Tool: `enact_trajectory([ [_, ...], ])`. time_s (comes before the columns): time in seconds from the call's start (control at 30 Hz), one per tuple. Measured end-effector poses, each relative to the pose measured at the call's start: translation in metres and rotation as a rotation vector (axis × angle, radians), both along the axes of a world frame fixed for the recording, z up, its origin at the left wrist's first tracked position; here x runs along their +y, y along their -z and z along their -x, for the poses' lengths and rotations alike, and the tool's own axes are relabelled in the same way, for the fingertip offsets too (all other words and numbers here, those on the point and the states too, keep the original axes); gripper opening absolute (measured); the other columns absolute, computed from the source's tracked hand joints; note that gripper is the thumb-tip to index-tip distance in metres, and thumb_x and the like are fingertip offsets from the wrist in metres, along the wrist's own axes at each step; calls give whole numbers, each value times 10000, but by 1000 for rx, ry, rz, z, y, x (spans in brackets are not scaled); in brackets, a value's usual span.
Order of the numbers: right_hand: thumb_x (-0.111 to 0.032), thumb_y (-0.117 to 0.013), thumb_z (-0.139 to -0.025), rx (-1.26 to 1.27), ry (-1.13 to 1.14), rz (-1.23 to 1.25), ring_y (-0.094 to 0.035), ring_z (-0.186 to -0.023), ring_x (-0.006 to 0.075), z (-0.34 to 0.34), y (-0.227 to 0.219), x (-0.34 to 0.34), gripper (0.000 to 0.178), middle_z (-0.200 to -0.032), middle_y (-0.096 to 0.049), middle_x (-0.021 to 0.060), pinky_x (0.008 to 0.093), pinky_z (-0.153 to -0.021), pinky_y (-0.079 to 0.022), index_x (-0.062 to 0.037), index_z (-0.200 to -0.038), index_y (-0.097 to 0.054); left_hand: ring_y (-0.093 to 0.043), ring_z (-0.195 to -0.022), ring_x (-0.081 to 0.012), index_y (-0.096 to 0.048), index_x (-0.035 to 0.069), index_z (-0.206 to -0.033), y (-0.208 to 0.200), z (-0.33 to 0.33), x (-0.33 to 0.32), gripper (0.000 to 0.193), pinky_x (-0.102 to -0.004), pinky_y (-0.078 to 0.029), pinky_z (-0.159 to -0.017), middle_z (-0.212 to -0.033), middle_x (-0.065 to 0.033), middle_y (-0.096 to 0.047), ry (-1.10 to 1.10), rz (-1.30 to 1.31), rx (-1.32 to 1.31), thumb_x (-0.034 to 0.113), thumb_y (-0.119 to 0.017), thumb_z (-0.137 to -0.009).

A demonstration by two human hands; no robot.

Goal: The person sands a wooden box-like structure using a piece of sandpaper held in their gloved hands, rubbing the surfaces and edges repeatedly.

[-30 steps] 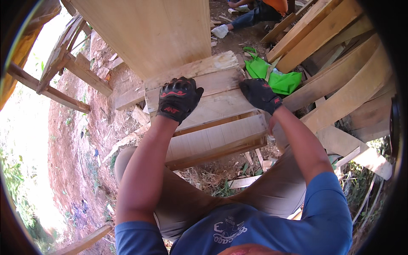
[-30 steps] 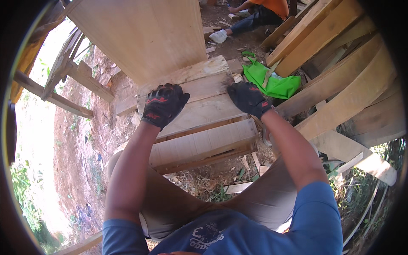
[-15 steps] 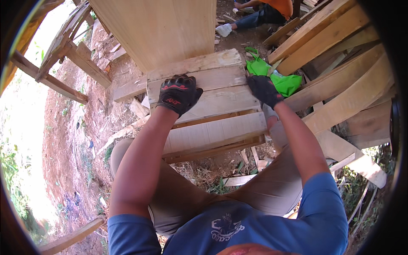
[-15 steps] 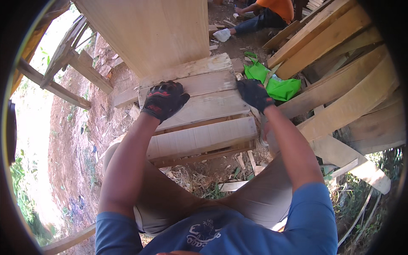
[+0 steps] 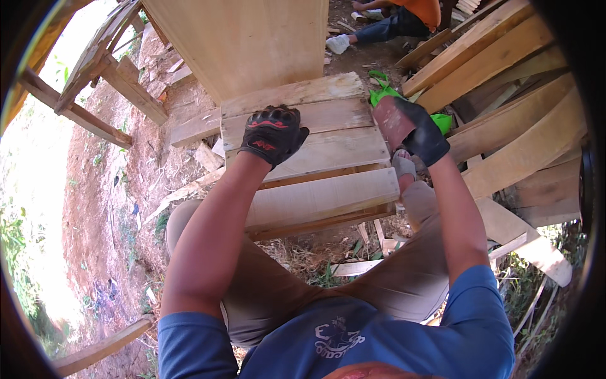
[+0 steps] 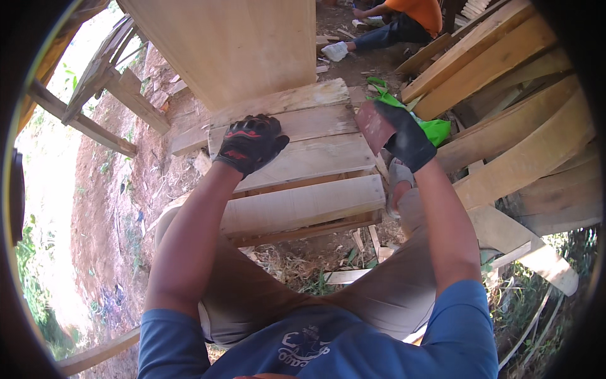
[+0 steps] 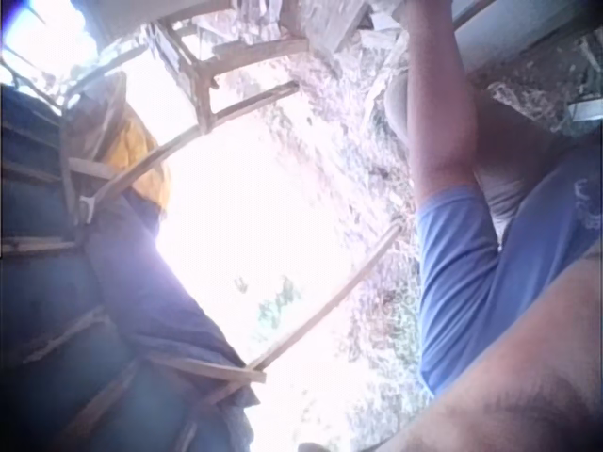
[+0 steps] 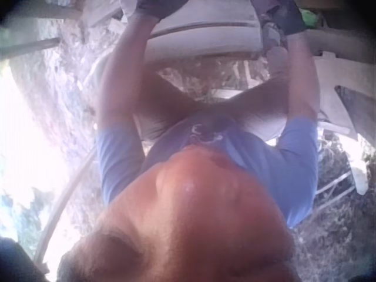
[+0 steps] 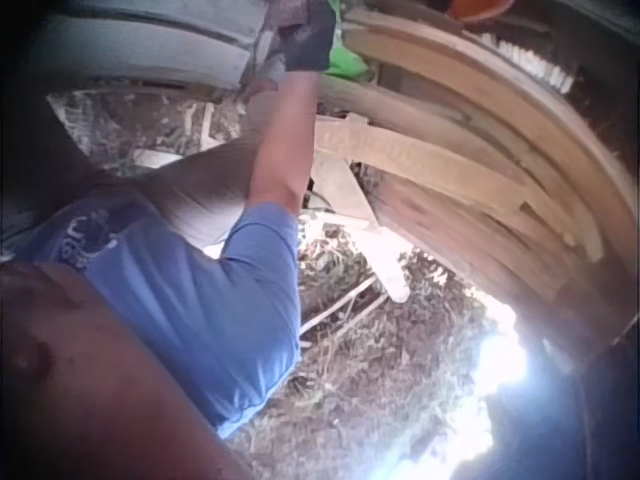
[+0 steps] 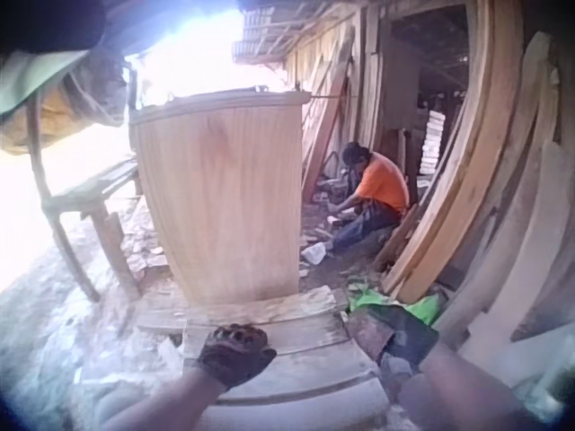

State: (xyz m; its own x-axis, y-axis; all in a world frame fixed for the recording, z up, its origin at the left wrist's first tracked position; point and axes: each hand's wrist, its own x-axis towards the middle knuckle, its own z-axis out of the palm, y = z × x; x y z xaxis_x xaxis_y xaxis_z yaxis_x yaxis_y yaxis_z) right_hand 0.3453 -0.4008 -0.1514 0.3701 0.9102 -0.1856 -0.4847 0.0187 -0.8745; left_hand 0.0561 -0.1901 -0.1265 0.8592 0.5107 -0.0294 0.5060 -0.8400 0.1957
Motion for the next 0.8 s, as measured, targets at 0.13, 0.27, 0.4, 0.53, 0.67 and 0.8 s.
enact_trajectory([
  [0.13, -200, -609, -1079, -163, -39, -185, -679, -1218, 224, 5, -28, -13, 393, -1341, -689, 144, 390, -1051, -554, 28, -1399, -606, -641, -1296, -367, -635, 76, -1419, -15, -25, -18, 698, -473, -494, -1112, -1378, -187, -688, -12, 302, -338, 616, -646, -977],
  [0.27, -32, -675, -1000, -1047, -113, -409, -655, -1275, 242, 44, -35, -2, 473, -1384, -670, 157, 402, -1066, -552, 29, -1455, -565, -675, -1250, -260, -615, 17, -1431, -17, -30, -21, 654, -393, -511, -1113, -1362, -124, -708, 50, 682, -565, 537, -651, -1037],
  [0.4, 103, -748, -895, -176, -249, -243, -639, -1308, 256, 64, -32, 20, 660, -1406, -661, 175, 403, -1066, -557, -8, -1508, -531, -690, -1169, -231, -668, 24, -1360, -32, -26, -29, 548, -378, -519, -1056, -1296, -123, -725, 82, 789, -547, 471, -671, -1042],
  [0.53, 88, -751, -917, -453, -206, -323, -644, -1296, 255, 81, -15, 30, 658, -1423, -650, 185, 392, -1059, -558, -18, -1523, -518, -696, -1078, -211, -711, 32, -1273, -47, -21, -27, 462, -377, -523, -990, -1207, -124, -744, 58, 773, -443, 425, -699, -1031],
  [0.67, -118, -696, -1022, 364, -135, -122, -629, -1310, 248, 109, -34, 52, 603, -1434, -641, 171, 423, -1117, -509, -32, -1570, -458, -689, -1062, -201, -717, 34, -1244, -35, -15, -21, 441, -362, -520, -981, -1139, -113, -755, -31, 811, -586, 424, -684, -1039],
  [0.8, -442, -505, -1116, 553, -374, -256, -612, -1306, 224, 123, -55, 49, 593, -1411, -651, 142, 426, -1146, -456, -63, -1570, -454, -679, -1049, -168, -719, 39, -1236, -32, -15, -17, 417, -342, -524, -963, -1117, -95, -755, -110, 755, -714, 409, -676, -1049],
])
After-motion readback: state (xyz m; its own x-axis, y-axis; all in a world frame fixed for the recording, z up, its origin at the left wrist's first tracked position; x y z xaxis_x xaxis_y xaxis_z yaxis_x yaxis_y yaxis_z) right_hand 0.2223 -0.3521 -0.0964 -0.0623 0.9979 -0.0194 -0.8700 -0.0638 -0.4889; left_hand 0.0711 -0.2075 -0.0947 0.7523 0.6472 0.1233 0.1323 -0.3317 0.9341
